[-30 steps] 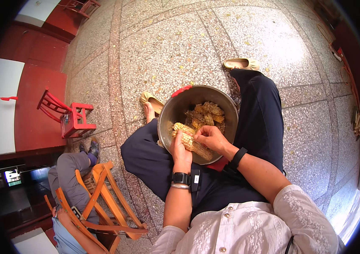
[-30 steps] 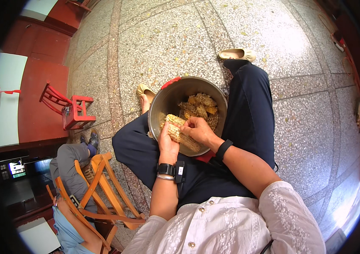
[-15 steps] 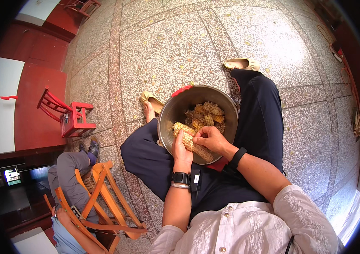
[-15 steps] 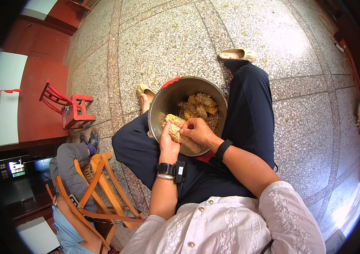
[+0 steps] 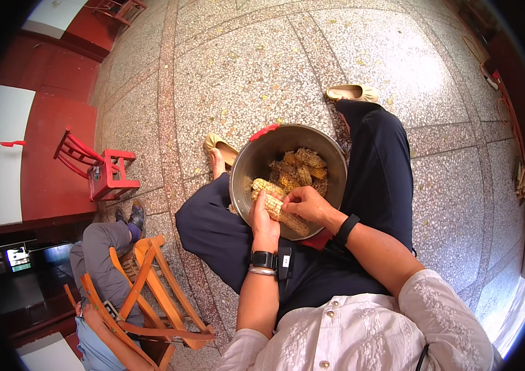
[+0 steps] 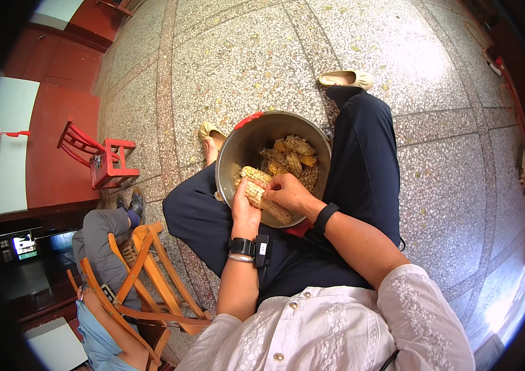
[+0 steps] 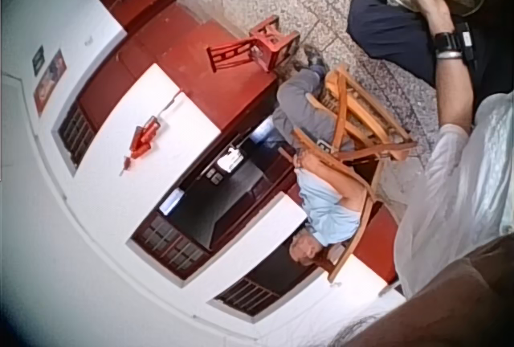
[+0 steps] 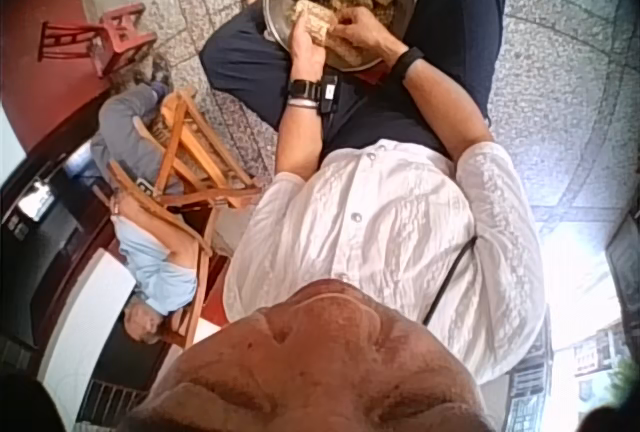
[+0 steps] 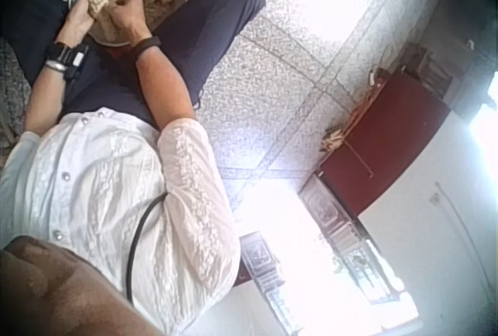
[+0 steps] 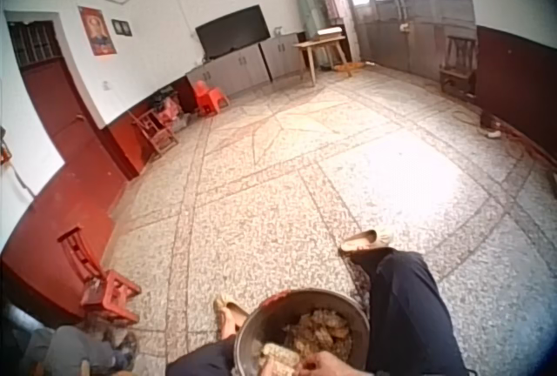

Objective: The person strips kernels from corn cobs by hand into a metal bowl while sitting on a tiled floor.

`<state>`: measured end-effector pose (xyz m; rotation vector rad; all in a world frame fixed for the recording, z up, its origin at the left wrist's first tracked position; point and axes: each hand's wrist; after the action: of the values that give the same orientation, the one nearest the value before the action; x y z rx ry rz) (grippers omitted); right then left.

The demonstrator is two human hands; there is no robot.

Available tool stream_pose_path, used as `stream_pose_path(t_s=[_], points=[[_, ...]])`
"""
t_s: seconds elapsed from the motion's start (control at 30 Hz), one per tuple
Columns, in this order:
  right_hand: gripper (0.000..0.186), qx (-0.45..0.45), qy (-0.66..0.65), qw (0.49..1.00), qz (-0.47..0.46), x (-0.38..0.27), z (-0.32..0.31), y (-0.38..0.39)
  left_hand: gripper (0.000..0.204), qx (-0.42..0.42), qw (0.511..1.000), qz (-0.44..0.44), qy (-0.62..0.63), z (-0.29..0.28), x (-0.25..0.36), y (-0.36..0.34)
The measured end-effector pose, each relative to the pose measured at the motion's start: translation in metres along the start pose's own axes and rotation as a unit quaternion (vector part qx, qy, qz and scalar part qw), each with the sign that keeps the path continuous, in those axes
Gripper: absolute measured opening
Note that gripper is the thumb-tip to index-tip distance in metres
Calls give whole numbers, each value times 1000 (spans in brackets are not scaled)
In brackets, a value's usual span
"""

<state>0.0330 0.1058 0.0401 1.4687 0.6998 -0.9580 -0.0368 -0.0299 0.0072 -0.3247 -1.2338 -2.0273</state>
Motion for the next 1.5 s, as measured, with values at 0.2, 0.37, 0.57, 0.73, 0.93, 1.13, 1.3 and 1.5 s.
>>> stream_pose_path(t_s=[0.2, 0.37, 0.57, 0.73, 0.93, 1.13, 1.3, 1.5], points=[[15, -14, 4, 1000, 10, 3, 0, -1, 17, 12, 999, 9, -31, 0, 0, 1], [15, -1, 48, 999, -6, 6, 0, -3, 13, 0, 997, 35, -62, 6, 0, 6], [20, 15, 94, 995, -2, -2, -1, 1, 12, 7, 997, 35, -66, 8, 0, 8], [20, 17, 107, 994, 0, -8, -1, 3, 13, 7, 997, 38, -66, 7, -1, 8], [15, 22, 70, 997, 0, -6, 0, 2, 14, 19, 998, 39, -48, 7, 2, 6], [12, 96, -24, 995, 1, -7, 1, 1, 15, 15, 998, 38, -44, 6, 1, 6], [15, 137, -87, 986, -37, 6, -1, -9, 16, 7, 999, 29, -38, 5, 2, 5], [21, 124, -119, 985, -18, 6, 0, -7, 16, 0, 999, 17, -39, 2, 2, 3]])
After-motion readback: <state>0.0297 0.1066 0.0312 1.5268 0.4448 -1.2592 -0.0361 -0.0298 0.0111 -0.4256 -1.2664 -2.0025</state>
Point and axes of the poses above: each hand's wrist, its own y-axis away from the middle knuckle, its own z-axis out of the palm, x = y × z, and after that the axes turned 1 degree about y, right-handed
